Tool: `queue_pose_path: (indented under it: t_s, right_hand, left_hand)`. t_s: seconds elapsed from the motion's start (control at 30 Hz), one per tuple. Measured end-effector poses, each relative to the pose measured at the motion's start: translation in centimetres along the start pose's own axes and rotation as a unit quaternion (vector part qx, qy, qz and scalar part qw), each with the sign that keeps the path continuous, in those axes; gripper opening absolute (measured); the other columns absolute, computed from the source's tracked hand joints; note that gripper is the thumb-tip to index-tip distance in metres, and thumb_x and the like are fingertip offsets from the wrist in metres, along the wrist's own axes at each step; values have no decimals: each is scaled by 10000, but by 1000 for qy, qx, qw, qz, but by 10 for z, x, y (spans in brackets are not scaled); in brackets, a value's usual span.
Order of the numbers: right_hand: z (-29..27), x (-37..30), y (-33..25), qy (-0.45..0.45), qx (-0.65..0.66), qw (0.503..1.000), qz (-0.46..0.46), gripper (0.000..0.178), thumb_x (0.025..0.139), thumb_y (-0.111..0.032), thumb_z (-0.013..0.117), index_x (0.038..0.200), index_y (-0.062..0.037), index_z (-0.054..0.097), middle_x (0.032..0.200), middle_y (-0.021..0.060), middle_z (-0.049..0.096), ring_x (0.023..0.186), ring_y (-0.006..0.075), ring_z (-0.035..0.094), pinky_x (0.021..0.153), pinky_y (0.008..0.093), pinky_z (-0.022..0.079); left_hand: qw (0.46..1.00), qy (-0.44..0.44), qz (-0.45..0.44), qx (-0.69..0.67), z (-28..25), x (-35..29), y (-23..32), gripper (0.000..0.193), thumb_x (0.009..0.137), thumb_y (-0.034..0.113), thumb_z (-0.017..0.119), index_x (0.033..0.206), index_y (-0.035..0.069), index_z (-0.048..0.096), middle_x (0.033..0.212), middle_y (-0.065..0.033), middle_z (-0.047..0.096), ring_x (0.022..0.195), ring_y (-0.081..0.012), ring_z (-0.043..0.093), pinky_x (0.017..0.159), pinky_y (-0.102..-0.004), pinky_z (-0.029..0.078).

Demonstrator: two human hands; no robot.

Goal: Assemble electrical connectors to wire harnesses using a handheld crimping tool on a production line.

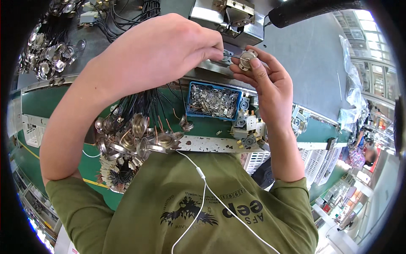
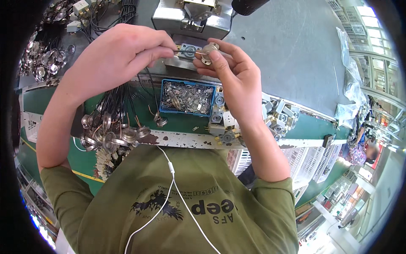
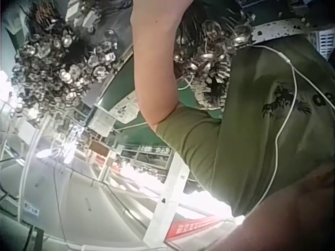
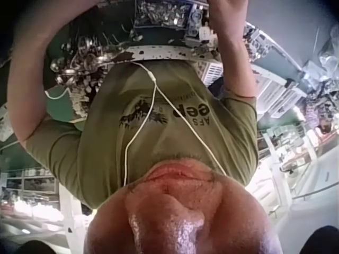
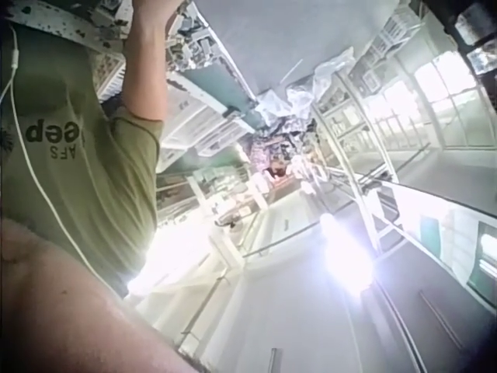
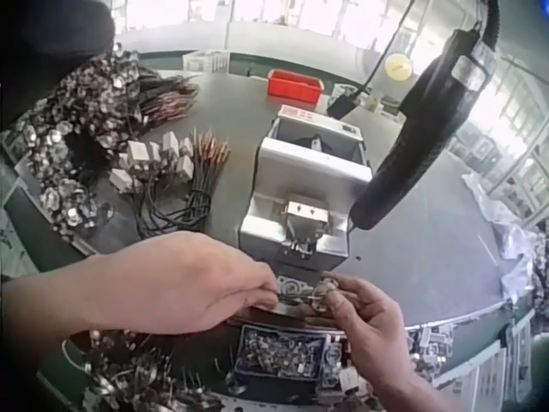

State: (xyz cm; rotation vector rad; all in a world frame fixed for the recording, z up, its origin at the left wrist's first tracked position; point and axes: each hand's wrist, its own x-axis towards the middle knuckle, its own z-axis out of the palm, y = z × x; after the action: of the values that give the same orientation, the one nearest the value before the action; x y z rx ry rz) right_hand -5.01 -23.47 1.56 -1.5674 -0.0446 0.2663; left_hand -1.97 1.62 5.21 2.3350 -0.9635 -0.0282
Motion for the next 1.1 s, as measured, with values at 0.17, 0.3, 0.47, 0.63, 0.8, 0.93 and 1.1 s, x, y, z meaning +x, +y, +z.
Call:
queue_pose_path:
  t_s: [0.17, 0.3, 0.47, 0.63, 0.8, 0.93, 1.1]
  right_hand:
    - [3, 1, 0, 4, -72, 995, -63, 372, 1089, -164, 550, 1390, 56, 544, 1219, 239, 696, 1104, 264, 712, 946, 367, 593]
    - [23, -11, -4, 24, 149, 981, -121, 323, 1100, -139, 499, 1364, 43, 541, 1237, 236, 678, 1123, 295, 689, 1020, 434, 527]
    - [1, 3, -20, -81, 4, 995, -56, 262, 1087, -113, 510, 1281, 34, 606, 1099, 128, 695, 1007, 191, 676, 936, 348, 532]
    - [2, 16, -39, -216, -297, 930, -2, 244, 1056, -116, 573, 1246, 11, 660, 1042, 41, 707, 942, 101, 653, 844, 279, 533]
    - [0, -15, -19, -75, -162, 983, -31, 399, 957, -39, 733, 1349, -19, 661, 1073, 29, 709, 997, 95, 642, 907, 271, 533]
    - [1, -8, -22, -153, -223, 962, -23, 354, 977, -76, 718, 1321, -5, 672, 1114, 63, 736, 1010, 106, 651, 917, 291, 543]
    - [-3, 7, -26, -224, -258, 940, 12, 315, 1002, -116, 686, 1294, 3, 678, 1115, 95, 753, 995, 128, 669, 925, 309, 545]
  left_hand:
    - [1000, 11, 9, -17, 8, 2, -1, 173, 964, 172, 621, 1015, 26, 698, 859, -163, 704, 818, -349, 686, 734, -446, 521]
    - [982, 29, 19, -185, 31, 0, -11, 155, 941, 180, 648, 989, 47, 712, 871, -164, 714, 850, -376, 685, 758, -486, 525]
    - [986, 20, 98, 130, 21, -8, -10, 105, 851, 108, 643, 954, 86, 643, 859, -56, 663, 885, -258, 691, 749, -408, 549]
    - [973, 1, 120, 197, 14, -16, -4, 151, 824, 120, 646, 973, 93, 643, 850, -32, 627, 886, -235, 667, 782, -376, 540]
    - [986, 27, 103, 131, 17, -10, 2, 126, 895, 194, 685, 948, 90, 640, 824, -41, 611, 867, -234, 659, 759, -368, 539]
    - [981, -5, 112, 157, 21, -10, -2, 175, 925, 255, 697, 927, 91, 635, 809, -47, 612, 836, -240, 660, 741, -372, 537]
    - [978, -20, 105, 179, 24, -11, -4, 203, 921, 305, 693, 933, 109, 639, 790, -39, 626, 789, -231, 670, 705, -363, 522]
